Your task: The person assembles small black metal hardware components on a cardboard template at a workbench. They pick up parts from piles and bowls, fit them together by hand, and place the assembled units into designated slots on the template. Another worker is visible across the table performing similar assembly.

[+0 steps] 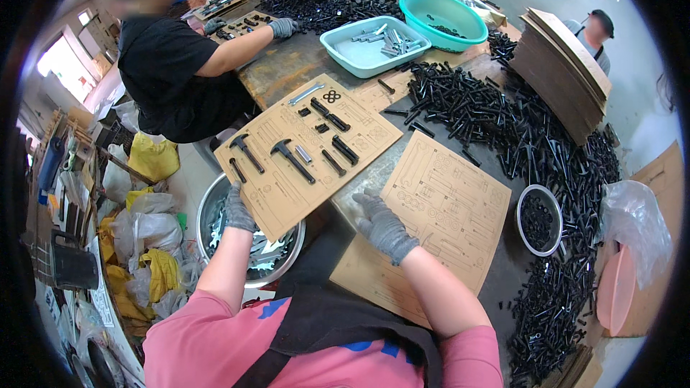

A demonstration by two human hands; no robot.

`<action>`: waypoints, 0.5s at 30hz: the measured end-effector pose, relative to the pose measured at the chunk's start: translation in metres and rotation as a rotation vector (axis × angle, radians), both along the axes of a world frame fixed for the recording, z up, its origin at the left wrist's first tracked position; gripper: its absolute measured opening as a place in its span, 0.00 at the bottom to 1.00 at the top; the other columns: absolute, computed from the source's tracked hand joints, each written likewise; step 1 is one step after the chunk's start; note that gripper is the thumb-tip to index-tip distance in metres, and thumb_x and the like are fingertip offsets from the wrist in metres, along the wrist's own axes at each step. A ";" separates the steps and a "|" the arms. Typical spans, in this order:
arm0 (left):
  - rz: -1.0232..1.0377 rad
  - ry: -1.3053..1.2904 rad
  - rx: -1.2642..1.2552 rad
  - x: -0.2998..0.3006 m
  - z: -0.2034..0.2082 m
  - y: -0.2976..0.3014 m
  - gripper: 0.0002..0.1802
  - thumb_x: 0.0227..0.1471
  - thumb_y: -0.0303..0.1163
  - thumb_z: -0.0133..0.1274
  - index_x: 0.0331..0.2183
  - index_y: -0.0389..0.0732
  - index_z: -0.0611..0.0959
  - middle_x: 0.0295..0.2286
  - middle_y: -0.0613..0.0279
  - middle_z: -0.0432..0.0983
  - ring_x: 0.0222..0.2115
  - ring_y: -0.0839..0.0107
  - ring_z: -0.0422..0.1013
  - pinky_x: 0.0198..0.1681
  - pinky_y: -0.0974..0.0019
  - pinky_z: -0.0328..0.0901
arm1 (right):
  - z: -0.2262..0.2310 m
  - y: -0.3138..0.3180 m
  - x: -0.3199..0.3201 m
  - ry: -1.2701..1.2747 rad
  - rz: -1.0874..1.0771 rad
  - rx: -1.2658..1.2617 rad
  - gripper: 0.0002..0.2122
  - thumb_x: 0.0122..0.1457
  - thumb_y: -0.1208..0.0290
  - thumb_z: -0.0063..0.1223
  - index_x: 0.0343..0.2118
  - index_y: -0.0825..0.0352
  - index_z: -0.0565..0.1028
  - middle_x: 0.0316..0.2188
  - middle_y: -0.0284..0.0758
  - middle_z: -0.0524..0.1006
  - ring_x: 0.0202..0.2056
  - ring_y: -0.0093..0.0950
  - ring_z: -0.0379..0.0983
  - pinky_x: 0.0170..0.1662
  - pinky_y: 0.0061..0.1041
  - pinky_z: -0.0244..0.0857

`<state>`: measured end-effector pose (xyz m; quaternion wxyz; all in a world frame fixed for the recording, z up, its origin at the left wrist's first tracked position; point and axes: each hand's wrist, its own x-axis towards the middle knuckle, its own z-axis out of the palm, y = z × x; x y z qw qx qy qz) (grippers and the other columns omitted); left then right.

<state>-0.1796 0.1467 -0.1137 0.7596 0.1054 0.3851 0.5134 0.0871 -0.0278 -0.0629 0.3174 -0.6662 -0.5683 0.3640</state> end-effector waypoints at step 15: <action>0.145 0.332 0.172 -0.033 -0.080 0.182 0.22 0.45 0.42 0.52 0.40 0.39 0.74 0.34 0.52 0.75 0.30 0.57 0.73 0.33 0.56 0.70 | 0.006 -0.121 0.054 0.100 -0.360 -0.105 0.17 0.52 0.75 0.46 0.47 0.65 0.68 0.49 0.40 0.66 0.45 0.31 0.66 0.48 0.27 0.61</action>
